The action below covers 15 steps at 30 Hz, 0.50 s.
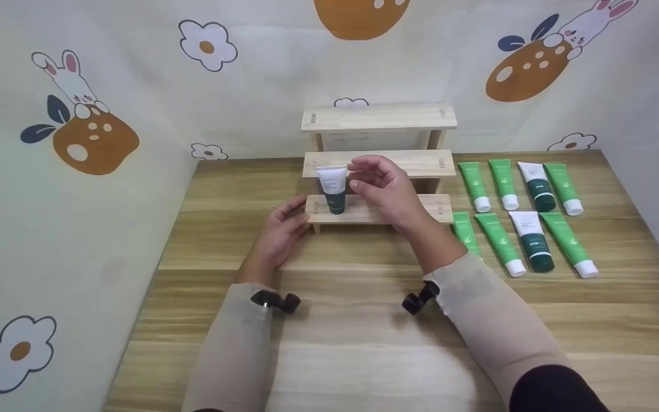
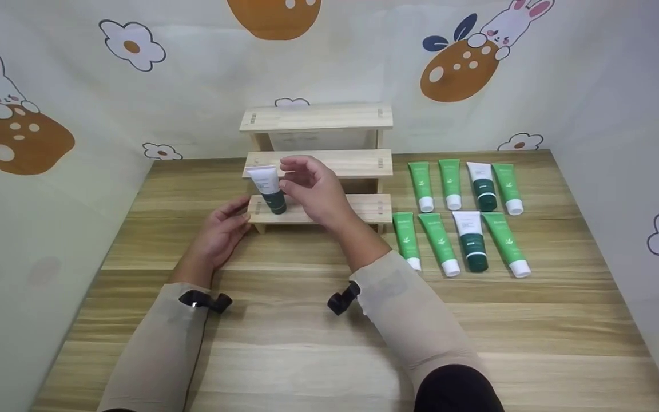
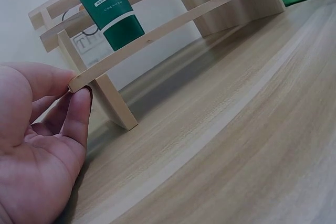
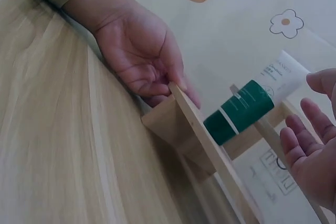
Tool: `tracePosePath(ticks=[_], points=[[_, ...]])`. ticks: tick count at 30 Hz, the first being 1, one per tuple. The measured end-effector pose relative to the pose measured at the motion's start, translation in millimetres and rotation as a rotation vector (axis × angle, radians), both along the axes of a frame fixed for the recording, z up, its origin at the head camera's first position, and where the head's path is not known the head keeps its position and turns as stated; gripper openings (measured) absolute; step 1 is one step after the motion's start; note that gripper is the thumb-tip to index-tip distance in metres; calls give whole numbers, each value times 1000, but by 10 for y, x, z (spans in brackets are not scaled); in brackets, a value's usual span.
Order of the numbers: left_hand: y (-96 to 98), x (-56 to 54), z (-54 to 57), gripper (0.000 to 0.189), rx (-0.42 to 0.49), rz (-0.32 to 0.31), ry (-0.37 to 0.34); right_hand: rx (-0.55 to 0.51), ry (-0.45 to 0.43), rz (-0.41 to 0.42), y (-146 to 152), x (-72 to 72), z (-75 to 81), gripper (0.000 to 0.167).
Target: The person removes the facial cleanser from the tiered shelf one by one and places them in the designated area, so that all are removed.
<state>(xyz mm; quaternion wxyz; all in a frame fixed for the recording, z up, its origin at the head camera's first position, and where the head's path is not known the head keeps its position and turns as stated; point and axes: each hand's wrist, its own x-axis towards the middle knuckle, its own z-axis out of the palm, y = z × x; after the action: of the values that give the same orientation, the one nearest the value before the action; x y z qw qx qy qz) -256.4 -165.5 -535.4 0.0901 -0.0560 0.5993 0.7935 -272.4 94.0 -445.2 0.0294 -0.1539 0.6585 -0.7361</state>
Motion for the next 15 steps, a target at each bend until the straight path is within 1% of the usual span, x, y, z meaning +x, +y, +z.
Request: tracePosePath(ticks=[4, 9, 15], points=[[6, 4, 6, 56, 10, 9, -2, 15, 22, 7, -115, -9, 25, 38], [13, 5, 4, 56, 13, 14, -7, 66, 23, -24, -181, -15, 11, 32], [1, 0, 13, 56, -10, -4, -15, 21, 14, -82, -165, -27, -47, 30]])
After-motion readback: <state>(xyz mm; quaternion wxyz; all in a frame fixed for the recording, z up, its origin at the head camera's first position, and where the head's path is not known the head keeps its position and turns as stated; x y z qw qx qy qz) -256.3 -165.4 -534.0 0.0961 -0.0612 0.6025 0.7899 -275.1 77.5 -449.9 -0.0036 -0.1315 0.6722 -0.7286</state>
